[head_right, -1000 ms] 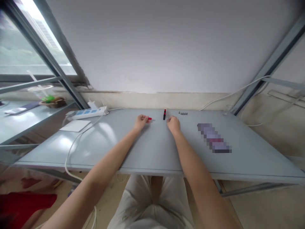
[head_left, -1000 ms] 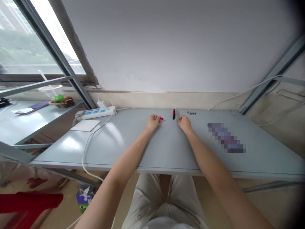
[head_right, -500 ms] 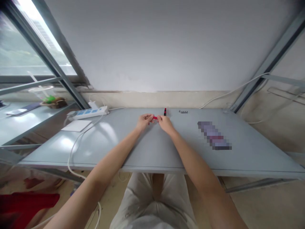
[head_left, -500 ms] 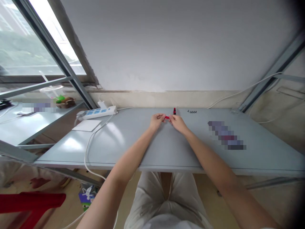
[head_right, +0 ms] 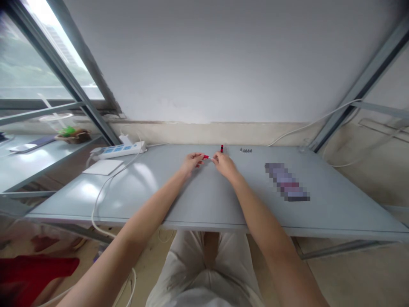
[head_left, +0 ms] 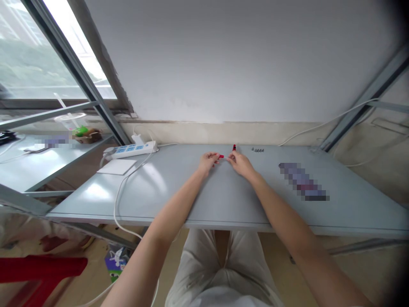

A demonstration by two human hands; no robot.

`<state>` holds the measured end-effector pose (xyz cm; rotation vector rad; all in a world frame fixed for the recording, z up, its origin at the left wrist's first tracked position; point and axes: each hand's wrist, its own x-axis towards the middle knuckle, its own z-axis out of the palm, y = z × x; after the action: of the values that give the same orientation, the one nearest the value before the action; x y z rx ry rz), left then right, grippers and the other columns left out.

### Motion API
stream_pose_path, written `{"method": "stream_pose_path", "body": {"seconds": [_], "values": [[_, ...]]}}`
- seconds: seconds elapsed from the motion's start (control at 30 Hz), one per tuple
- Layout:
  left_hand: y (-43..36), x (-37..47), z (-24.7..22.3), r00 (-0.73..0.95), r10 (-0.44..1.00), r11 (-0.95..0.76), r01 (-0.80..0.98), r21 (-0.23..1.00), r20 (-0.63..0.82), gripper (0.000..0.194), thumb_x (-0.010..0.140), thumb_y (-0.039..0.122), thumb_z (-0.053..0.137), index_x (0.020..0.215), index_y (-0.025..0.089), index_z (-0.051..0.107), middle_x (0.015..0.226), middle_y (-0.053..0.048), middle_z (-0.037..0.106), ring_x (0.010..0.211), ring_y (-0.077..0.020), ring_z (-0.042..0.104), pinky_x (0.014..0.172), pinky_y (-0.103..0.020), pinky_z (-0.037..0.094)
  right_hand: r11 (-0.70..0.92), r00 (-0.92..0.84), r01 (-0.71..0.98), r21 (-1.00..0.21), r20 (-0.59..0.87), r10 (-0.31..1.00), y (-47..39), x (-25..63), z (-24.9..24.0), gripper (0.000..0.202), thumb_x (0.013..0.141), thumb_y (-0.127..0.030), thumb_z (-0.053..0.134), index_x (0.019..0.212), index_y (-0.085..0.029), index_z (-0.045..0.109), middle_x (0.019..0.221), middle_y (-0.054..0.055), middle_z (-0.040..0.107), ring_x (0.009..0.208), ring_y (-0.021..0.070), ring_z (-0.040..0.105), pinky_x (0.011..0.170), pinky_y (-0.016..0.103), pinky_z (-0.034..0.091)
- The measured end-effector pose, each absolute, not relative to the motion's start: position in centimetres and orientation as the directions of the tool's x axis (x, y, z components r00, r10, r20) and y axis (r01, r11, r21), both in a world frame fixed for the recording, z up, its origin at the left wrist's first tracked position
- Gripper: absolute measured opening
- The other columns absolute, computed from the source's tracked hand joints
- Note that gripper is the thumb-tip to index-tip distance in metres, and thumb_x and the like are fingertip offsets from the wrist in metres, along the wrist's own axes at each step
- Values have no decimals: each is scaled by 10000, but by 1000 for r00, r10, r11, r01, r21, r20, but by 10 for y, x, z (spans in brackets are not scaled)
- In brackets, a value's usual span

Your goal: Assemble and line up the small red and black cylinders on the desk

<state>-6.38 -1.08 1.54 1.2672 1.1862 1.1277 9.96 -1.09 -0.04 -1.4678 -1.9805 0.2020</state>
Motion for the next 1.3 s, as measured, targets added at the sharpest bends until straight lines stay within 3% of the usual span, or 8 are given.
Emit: {"method": "stream_pose_path", "body": {"seconds": [0.17,0.3,0.37,0.47,0.6,0.73,1.03,1.3], "values": [[-12,-63,15,173,985,-16,33,999,10,189,722,230,638,889,142,648,943,-95,674,634,-90,559,566,-222,394,296,-151,872,-390,361,920,-16,102,4,120,824,-251,527,922,-189,559,898,66,635,819,184,578,710,280,404],[-7,-64,14,132,989,-81,58,995,73,189,737,280,627,867,145,642,905,-89,671,637,-97,563,578,-229,404,228,-112,923,-311,348,931,-17,108,8,136,799,-233,547,922,-184,579,967,83,622,891,197,573,752,289,410],[-2,-63,12,83,989,-130,151,980,119,171,741,286,619,839,147,639,851,-76,667,630,-101,559,595,-235,413,146,-46,945,-293,320,946,-16,114,9,139,788,-230,555,912,-180,594,991,91,619,920,206,569,766,294,411],[5,-58,7,78,974,-226,392,892,213,112,715,246,634,778,153,641,777,-60,654,660,-119,562,655,-250,427,-9,80,947,-321,209,975,-11,123,8,154,776,-239,566,909,-179,617,953,86,640,897,207,583,748,294,419],[12,-43,4,236,939,-342,585,735,250,60,702,218,634,738,171,642,741,-53,648,702,-144,568,704,-267,427,-84,147,925,-370,146,978,-6,132,3,165,768,-268,585,895,-182,645,910,82,659,864,192,598,726,277,425],[21,-27,2,295,922,-385,608,695,252,48,696,216,633,708,169,632,733,-68,642,685,-160,565,691,-284,422,-94,176,896,-433,153,972,-4,135,-3,156,757,-282,601,858,-180,663,856,83,671,820,184,610,702,270,429],[25,-4,-2,230,940,-340,638,691,251,62,684,205,627,667,179,572,733,-81,634,775,-194,576,731,-295,425,-84,213,848,-523,193,958,0,135,-13,165,752,-286,612,863,-178,670,846,83,678,794,178,621,679,264,434],[22,0,-12,225,947,-321,664,675,229,119,689,212,612,597,177,546,657,-77,587,773,-233,580,731,-332,413,-70,201,845,-530,193,960,1,135,-19,177,757,-281,608,881,-173,676,852,83,678,796,169,619,693,258,434]]}}
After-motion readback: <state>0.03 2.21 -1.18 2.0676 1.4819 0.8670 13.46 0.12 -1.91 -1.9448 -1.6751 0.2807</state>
